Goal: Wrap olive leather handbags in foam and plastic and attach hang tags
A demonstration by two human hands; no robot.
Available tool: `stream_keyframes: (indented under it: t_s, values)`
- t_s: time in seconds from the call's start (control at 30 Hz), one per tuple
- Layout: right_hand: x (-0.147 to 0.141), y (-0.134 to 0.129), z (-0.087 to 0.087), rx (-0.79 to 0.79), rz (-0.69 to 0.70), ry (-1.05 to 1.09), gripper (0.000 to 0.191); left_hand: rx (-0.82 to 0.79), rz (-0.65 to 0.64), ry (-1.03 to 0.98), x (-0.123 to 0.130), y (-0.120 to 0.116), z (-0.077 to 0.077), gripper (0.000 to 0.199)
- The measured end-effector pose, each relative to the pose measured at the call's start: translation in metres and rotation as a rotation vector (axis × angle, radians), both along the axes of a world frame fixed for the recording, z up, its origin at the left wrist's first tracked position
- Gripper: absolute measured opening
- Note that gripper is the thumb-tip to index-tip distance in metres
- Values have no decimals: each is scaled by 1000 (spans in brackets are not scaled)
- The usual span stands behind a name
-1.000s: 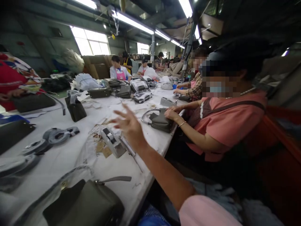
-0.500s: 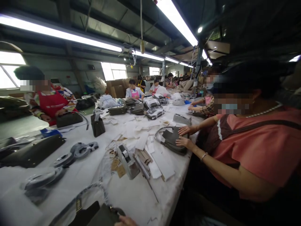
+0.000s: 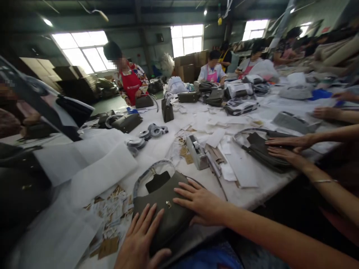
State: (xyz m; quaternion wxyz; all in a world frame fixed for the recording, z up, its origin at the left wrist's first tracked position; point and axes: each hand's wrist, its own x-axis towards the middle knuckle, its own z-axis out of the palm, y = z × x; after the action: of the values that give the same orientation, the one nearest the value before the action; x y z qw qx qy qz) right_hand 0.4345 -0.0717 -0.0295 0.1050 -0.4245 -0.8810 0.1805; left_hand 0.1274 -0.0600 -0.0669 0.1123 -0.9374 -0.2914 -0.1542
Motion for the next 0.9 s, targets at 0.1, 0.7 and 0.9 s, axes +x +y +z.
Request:
stream_keyframes:
  t_s: [0.1, 0.7, 0.9]
  values:
    - [-2, 8, -5, 48, 66, -72, 86, -88, 87, 104, 18, -3, 7, 94]
    - [-7, -5, -92, 255, -29, -68, 66, 45, 117, 72, 15, -15, -47, 72]
    - [-6, -33, -61, 164, -65, -25, 48, 167, 26, -36, 10, -15, -67, 68]
